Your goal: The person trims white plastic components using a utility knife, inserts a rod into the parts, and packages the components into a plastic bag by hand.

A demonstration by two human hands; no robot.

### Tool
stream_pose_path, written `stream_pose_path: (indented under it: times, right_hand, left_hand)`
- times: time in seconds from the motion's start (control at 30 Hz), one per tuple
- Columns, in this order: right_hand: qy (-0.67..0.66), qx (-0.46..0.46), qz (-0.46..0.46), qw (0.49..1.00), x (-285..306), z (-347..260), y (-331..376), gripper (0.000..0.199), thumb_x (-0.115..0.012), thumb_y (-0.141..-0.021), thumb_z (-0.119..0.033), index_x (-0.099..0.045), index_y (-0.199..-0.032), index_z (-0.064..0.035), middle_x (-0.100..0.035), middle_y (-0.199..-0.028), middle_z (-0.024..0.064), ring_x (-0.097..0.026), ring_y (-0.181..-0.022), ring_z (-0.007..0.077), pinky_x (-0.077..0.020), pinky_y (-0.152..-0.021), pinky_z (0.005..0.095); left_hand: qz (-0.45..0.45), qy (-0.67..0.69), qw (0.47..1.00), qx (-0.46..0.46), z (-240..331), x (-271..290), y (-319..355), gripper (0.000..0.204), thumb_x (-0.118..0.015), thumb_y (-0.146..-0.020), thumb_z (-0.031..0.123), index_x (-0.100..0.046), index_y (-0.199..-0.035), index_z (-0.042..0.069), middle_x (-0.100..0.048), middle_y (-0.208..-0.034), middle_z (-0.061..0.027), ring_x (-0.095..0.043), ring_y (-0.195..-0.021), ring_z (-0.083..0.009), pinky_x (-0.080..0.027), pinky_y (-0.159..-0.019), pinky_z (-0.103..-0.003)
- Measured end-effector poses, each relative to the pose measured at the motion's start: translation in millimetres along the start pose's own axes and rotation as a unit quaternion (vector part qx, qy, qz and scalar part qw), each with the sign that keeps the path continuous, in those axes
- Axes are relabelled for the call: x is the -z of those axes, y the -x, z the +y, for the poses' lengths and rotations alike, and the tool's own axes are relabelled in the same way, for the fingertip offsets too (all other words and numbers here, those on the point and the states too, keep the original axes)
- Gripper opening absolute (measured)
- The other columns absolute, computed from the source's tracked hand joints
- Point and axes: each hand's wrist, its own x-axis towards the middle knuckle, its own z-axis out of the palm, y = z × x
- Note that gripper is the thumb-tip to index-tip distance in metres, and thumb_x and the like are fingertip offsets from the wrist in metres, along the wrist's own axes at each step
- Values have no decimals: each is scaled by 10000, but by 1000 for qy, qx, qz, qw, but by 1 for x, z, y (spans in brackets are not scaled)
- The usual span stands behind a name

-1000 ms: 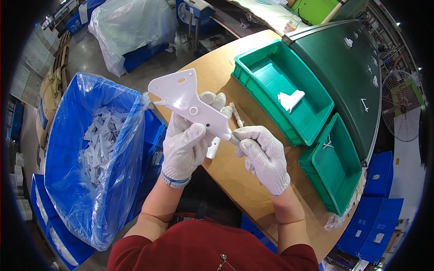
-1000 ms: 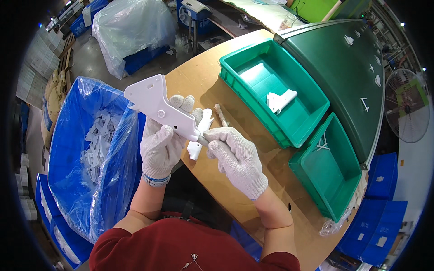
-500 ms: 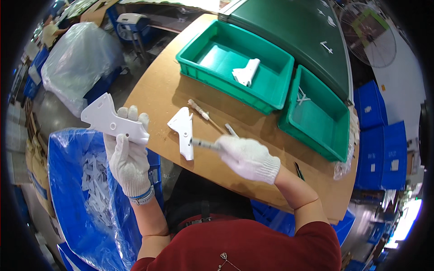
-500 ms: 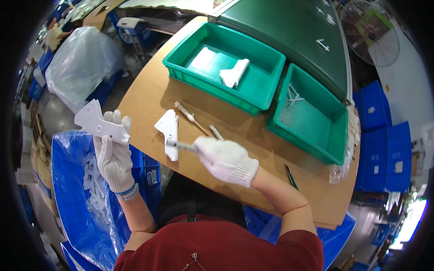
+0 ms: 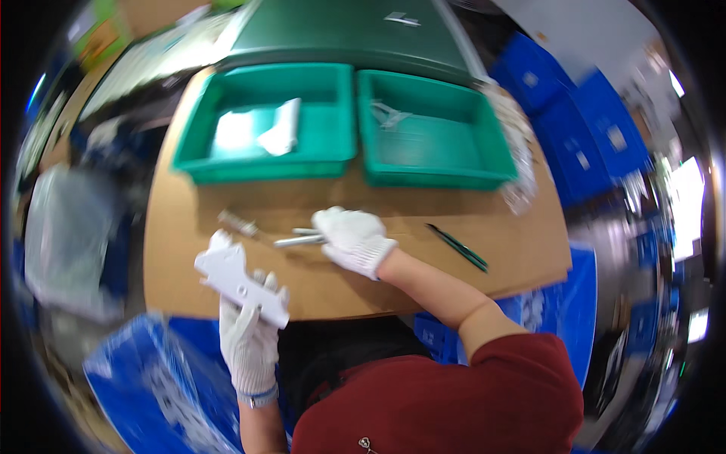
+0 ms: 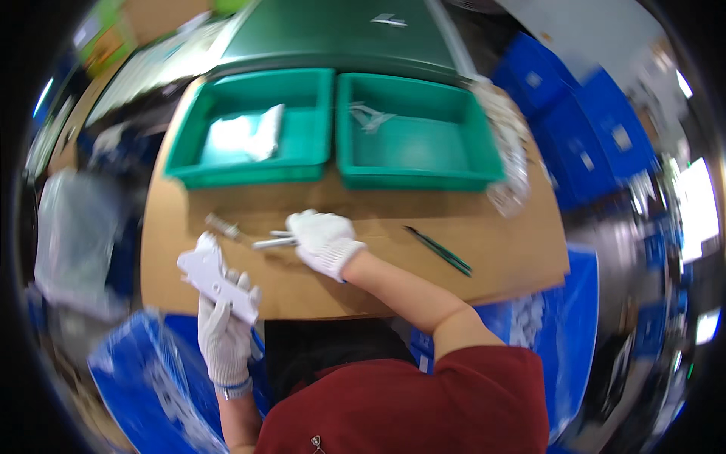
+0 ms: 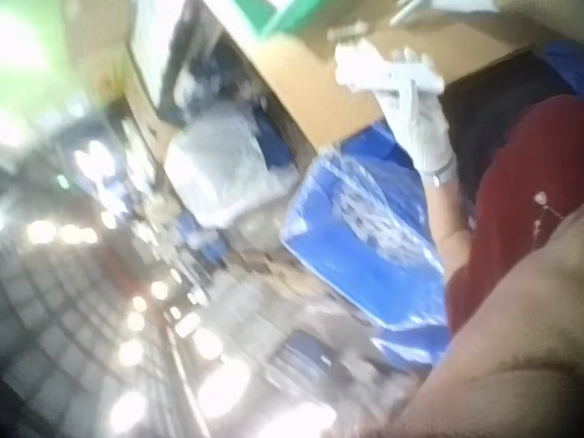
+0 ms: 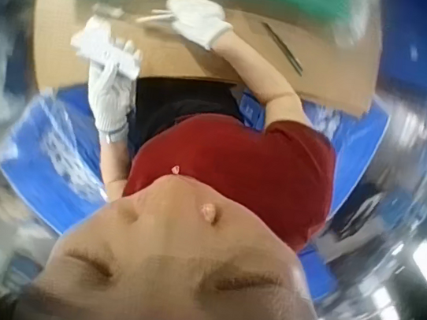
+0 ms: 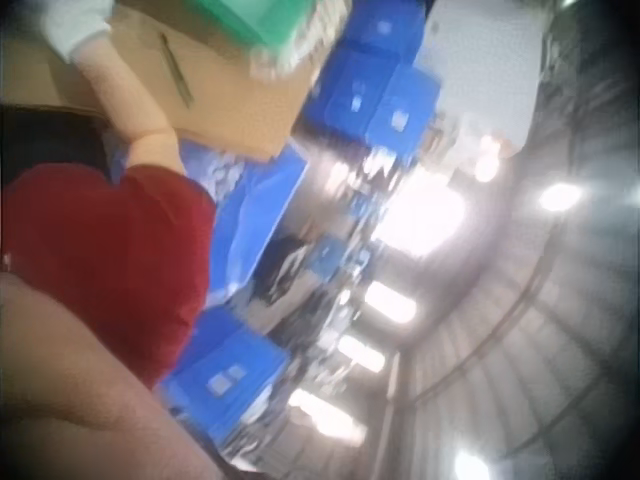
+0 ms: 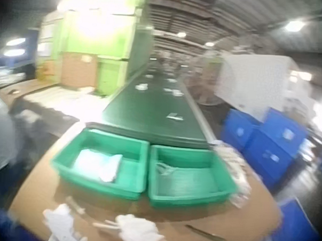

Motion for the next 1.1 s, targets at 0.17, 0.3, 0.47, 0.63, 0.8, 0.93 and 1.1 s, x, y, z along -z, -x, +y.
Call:
stream_pose_path:
  times: [0.17, 0.3, 0.47, 0.63, 0.8, 0.93, 1.1]
  right_hand:
    - [-201, 0, 21, 979, 34, 49, 46, 360, -589, -875, -233, -528, -1188, -65, -692, -983, 250, -695, -874, 416, -539, -758, 540]
    - [-290, -65, 187, 936, 69, 113, 120, 558, -549, -946, -276, -446, -1459, -82, -661, -1092, 256, -663, -1024, 390, -508, -909, 502]
    - [35, -324, 433, 841, 78, 223, 207, 443, -554, -993, -282, -504, -1394, -99, -646, -1231, 210, -707, -963, 341, -566, -835, 459]
    - [76, -551, 126, 821, 89, 251, 242, 515, -580, -978, -292, -436, -1441, -119, -669, -1177, 230, -678, -1041, 417, -537, -852, 553]
    - [75, -533, 88, 838, 93, 266, 220, 663, -571, -967, -247, -287, -1560, -160, -691, -1129, 251, -691, -1008, 422, -540, -844, 550]
    - [82, -485, 108, 864, 97, 292, 184, 816, -565, -941, -192, -120, -1624, -141, -698, -1130, 268, -690, -1003, 443, -539, -850, 536]
    - [23, -321, 243, 915, 63, 374, 158, 669, -537, -944, -152, -310, -1569, -82, -733, -1070, 192, -712, -905, 343, -547, -829, 466]
  left_hand:
    - [-61, -77, 985, 139, -22, -9, -5, 644, -586, -985, 77, -285, -1552, 25, -535, -1377, -169, -583, -1279, -343, -565, -998, -515]
    - [-94, -80, 967, 222, -48, -31, -33, 628, -592, -971, 61, -320, -1536, 32, -588, -1321, -172, -649, -1179, -348, -595, -953, -515]
    - [-116, -79, 955, 262, -59, -46, -56, 711, -619, -965, 93, -264, -1580, 95, -592, -1276, -175, -653, -1145, -332, -579, -954, -480]
    - [-105, -203, 949, 217, -48, -41, -47, 951, -713, -909, 189, -93, -1628, 147, -592, -1280, -203, -654, -1099, -303, -579, -880, -436]
    - [-146, -416, 885, 146, -27, -38, -37, 883, -723, -885, 185, -231, -1612, 94, -496, -1394, -185, -568, -1170, -236, -491, -951, -348]
    - [-160, -465, 863, 117, -17, -43, -29, 807, -715, -877, 186, -326, -1576, 77, -458, -1439, -159, -525, -1232, -240, -466, -999, -355]
    - [-173, -479, 854, 107, -15, -44, -20, 738, -687, -864, 144, -387, -1533, 54, -471, -1440, -132, -524, -1242, -257, -476, -986, -353]
